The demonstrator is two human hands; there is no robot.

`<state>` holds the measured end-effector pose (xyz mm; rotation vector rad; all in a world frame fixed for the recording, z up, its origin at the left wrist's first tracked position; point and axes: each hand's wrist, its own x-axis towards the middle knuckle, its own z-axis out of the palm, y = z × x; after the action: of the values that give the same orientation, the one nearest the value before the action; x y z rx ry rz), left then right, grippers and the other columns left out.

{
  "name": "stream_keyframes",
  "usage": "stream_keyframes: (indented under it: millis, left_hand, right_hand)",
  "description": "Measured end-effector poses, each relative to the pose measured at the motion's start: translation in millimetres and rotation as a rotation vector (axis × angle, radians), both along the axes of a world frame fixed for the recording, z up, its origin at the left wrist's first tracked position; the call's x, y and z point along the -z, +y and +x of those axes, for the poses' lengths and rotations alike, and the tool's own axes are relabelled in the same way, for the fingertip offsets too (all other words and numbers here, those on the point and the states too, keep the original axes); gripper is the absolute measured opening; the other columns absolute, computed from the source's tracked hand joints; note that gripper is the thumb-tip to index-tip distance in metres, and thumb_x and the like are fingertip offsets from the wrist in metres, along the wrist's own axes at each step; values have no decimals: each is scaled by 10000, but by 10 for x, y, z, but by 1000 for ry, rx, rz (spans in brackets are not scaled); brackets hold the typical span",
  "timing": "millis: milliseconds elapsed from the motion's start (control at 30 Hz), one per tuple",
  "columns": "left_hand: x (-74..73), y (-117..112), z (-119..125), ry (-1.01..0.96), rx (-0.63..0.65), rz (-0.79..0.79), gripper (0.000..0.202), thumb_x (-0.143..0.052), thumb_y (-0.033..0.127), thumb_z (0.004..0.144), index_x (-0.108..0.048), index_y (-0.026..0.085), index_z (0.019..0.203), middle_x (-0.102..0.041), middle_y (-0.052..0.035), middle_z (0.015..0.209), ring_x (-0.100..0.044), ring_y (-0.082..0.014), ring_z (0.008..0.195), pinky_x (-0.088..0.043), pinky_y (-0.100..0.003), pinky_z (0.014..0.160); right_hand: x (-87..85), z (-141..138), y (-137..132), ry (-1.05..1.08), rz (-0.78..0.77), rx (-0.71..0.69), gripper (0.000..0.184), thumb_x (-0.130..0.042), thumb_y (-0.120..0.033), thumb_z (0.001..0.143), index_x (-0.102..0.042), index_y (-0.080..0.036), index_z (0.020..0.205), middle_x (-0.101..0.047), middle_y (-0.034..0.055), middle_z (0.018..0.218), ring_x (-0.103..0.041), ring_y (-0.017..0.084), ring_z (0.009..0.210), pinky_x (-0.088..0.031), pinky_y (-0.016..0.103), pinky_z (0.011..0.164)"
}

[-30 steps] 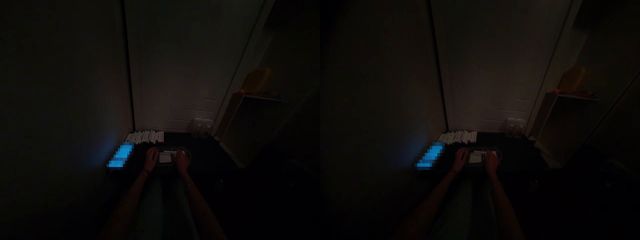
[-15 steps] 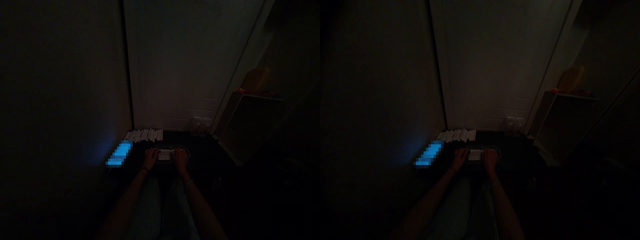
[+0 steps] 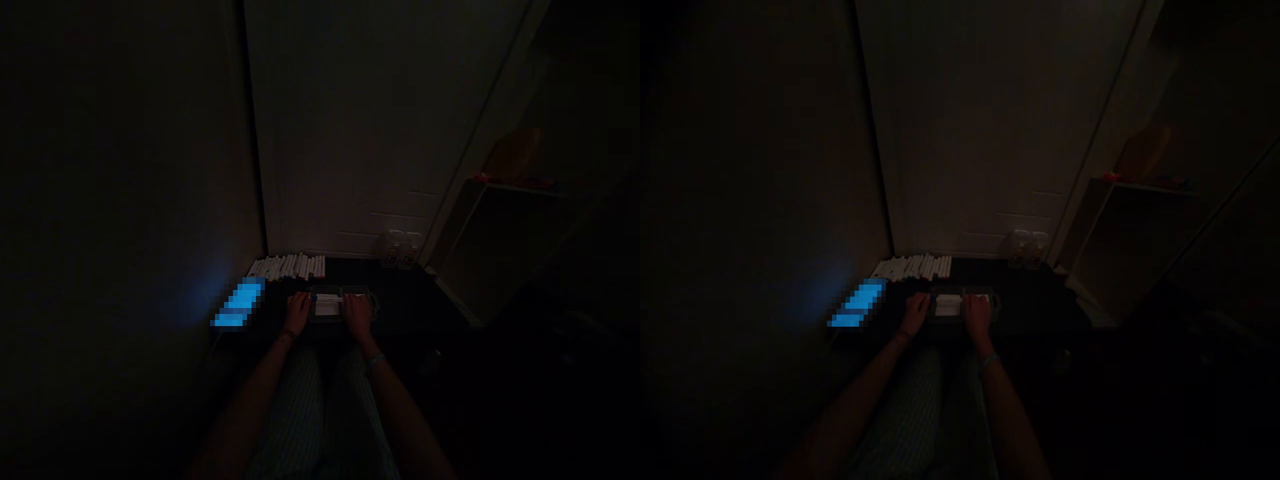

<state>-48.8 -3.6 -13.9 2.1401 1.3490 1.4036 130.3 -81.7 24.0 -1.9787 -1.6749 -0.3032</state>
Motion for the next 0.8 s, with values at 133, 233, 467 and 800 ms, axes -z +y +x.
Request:
stream_keyframes:
  millis: [133,233,467,800]
  left_hand:
    - [18,16,-3,30,1,1,275,-326,346,837,-562,208,864,-559,-47,915,-448,-189,928,-334,-372,870]
    - [-2,12,-8,53,21,4,286,-317,350,839,-566,210,827,-559,-44,857,-461,-187,872,-351,-368,834]
    - [-36,-12,-6,41,19,-8,285,-319,355,838,-563,218,789,-547,-31,802,-459,-178,819,-354,-352,810]
    - [-50,13,-14,100,42,11,305,-275,342,850,-529,212,745,-535,-35,774,-467,-176,795,-343,-358,798]
  right_hand:
    - [-9,0,14,-3,-10,-25,399,-212,-325,912,-576,-167,871,-579,73,861,-458,166,879,-286,266,767]
    - [7,12,21,-8,0,-39,391,-214,-325,913,-572,-169,906,-579,70,879,-457,161,883,-283,265,783]
    - [25,15,14,-20,15,-50,392,-203,-311,915,-572,-177,907,-583,62,882,-460,162,863,-284,270,792]
    - [-44,9,-55,-38,-18,-42,328,-270,-308,897,-548,-186,1023,-572,93,980,-428,206,978,-265,323,802]
